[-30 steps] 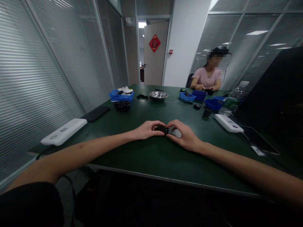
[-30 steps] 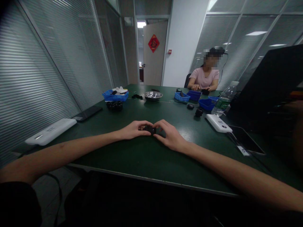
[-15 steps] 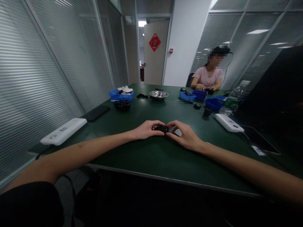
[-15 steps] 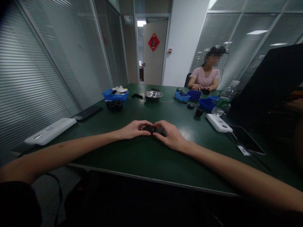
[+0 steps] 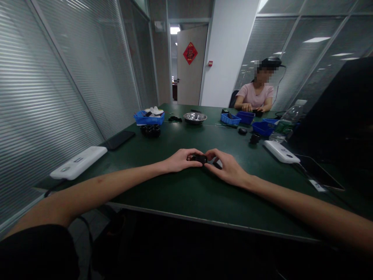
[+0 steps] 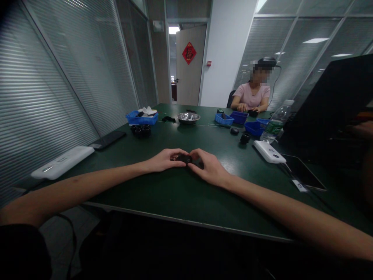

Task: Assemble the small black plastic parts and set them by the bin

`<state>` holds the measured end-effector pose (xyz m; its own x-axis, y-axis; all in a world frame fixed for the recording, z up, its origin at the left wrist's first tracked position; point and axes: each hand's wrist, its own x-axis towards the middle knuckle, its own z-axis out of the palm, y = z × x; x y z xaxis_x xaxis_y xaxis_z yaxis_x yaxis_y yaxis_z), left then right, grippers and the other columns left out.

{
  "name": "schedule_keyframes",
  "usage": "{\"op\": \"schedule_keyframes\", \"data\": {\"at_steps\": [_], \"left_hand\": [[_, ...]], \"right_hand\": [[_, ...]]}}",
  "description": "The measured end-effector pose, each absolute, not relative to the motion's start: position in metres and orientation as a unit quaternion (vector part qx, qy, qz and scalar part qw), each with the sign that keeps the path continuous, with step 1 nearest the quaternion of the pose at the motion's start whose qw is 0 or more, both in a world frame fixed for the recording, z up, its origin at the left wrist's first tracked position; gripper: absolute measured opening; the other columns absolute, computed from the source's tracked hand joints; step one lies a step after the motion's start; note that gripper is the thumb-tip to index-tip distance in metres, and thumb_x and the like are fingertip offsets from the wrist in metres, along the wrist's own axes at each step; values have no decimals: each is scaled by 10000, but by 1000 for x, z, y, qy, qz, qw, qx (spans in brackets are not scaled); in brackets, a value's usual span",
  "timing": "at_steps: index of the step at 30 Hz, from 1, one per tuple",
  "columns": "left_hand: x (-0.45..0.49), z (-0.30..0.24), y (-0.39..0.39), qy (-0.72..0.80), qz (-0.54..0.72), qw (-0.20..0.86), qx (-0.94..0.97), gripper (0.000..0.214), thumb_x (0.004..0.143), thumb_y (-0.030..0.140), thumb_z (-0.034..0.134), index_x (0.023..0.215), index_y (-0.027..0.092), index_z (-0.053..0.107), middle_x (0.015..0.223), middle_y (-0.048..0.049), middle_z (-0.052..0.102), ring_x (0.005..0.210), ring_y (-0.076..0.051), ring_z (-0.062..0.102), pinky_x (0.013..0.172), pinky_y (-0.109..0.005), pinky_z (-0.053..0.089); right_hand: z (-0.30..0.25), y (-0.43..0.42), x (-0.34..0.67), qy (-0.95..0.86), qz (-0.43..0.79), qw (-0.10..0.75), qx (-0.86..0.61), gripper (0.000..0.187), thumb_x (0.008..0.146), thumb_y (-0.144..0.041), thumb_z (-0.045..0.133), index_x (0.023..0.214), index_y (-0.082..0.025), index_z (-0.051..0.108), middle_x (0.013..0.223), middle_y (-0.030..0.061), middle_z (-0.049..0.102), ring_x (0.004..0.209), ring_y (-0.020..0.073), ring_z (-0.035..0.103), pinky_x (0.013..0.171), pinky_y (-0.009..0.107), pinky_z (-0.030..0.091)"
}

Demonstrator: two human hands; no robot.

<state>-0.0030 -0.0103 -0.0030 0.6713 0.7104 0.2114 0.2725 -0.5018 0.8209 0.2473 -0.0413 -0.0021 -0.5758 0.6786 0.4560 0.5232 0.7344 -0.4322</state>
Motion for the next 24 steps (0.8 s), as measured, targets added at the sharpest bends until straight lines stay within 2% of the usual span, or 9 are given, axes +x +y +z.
{"op": "schedule_keyframes", "data": {"at_steps": [6, 12, 19, 24], "left_hand": [[-4, -2, -11, 302, 273, 395, 824, 513, 865, 382, 761, 1308, 153, 641, 1111, -74, 715, 916, -194, 653, 811, -316, 484], [-3, -1, -11, 307, 272, 379, 830, 493, 865, 392, 761, 1285, 155, 658, 1079, -66, 714, 878, -188, 645, 778, -306, 481], [-2, 1, -13, 309, 273, 389, 824, 494, 869, 405, 757, 1289, 161, 659, 1112, -80, 725, 917, -205, 665, 790, -315, 492], [-3, -2, -11, 302, 278, 388, 825, 490, 870, 381, 760, 1294, 160, 653, 1135, -77, 718, 919, -194, 655, 810, -317, 487]], "right_hand": [[-2, -40, 250, -889, 114, 296, -330, 261, 961, -319, 669, 1190, -232, 580, 1149, 84, 663, 913, 233, 663, 789, 396, 583], [-1, -41, 249, -905, 71, 296, -296, 255, 939, -207, 656, 1176, -236, 569, 1157, 91, 624, 1012, 251, 629, 866, 418, 561], [-1, -41, 247, -877, 110, 305, -355, 261, 965, -354, 657, 1182, -229, 584, 1095, 74, 688, 954, 247, 672, 811, 413, 575], [-1, -41, 249, -881, 123, 299, -345, 245, 958, -329, 664, 1166, -222, 589, 1123, 83, 680, 940, 238, 665, 789, 399, 586]]}}
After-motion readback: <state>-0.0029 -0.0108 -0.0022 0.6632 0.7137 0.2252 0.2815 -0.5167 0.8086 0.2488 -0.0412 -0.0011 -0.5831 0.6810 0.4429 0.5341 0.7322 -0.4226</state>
